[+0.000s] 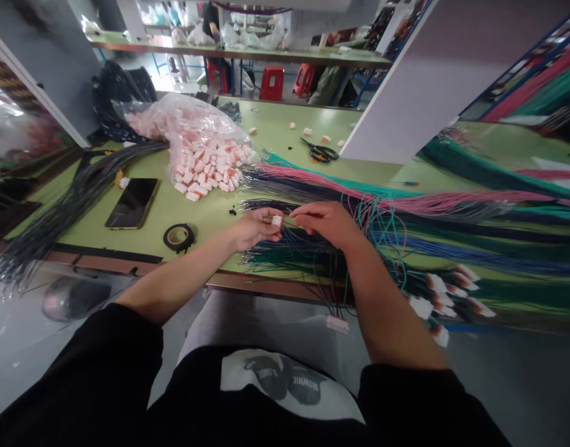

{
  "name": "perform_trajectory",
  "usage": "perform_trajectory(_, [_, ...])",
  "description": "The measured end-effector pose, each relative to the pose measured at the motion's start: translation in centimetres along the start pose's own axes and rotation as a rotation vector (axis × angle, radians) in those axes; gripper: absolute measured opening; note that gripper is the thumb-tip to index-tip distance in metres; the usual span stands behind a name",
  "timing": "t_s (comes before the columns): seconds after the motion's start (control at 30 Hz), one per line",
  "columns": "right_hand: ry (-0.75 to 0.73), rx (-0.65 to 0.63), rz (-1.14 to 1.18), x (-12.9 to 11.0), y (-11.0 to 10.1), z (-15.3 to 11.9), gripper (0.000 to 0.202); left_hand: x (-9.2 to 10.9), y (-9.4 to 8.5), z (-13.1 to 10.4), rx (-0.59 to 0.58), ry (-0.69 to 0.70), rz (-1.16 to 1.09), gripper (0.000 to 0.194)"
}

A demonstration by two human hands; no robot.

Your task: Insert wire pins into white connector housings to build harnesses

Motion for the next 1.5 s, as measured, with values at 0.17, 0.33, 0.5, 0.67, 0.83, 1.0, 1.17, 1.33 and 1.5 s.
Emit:
perform_trajectory(0.17, [-0.034,0.048,-0.322,-1.5,0.6,-0.4,0.022,0.1,0.2,-0.1,-0.002,-0.009,-0.004,0.030])
perform_trajectory(0.33, [0.084,0.106,-0.491,-1.1,0.4,-0.5,0.018,0.0,0.3,-0.1,0.001,-0.009,-0.025,0.030])
perform_trajectory(0.5, [0.166,0.140,-0.595,-1.1,0.5,-0.6,0.016,0.0,0.3,-0.1,0.000,-0.016,-0.025,0.029])
perform_trajectory(0.67, [0.129,0.151,-0.628,-1.5,0.7,-0.7,0.015,0.0,0.3,-0.1,-0.014,0.001,-0.005,0.029])
perform_trajectory(0.83, [0.111,0.172,-0.707,-1.7,1.0,-0.6,0.016,-0.1,0.2,-0.1,0.013,0.001,-0.008,0.030])
perform_trajectory(1.0, [0.104,0.155,-0.815,-1.7,1.9,-0.4,0.018,-0.1,0.4,-0.3,0.075,-0.010,0.009,0.028])
perform_trajectory(1.17, [0.098,0.148,-0.753,-1.2,2.4,-0.2,0.017,-0.1,0.6,-0.5,0.081,-0.006,0.046,0.028])
perform_trajectory(1.33, [0.056,0.131,-0.427,-0.4,1.6,0.0,0.013,-0.1,0.6,-0.4,0.106,-0.003,0.035,0.027])
perform_trajectory(1.5, [0.036,0.147,-0.399,-0.1,1.6,0.1,0.011,-0.2,0.5,-0.4,0.125,-0.001,0.044,0.027])
Point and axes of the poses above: each hand's wrist, its own z-axis towards the middle knuckle, its own y-axis out of the palm, x = y × z, the point moved 6 cm from there along z, towards the middle knuckle, and after that the axes turned 11 degrees about -x, right-handed, at the moved point
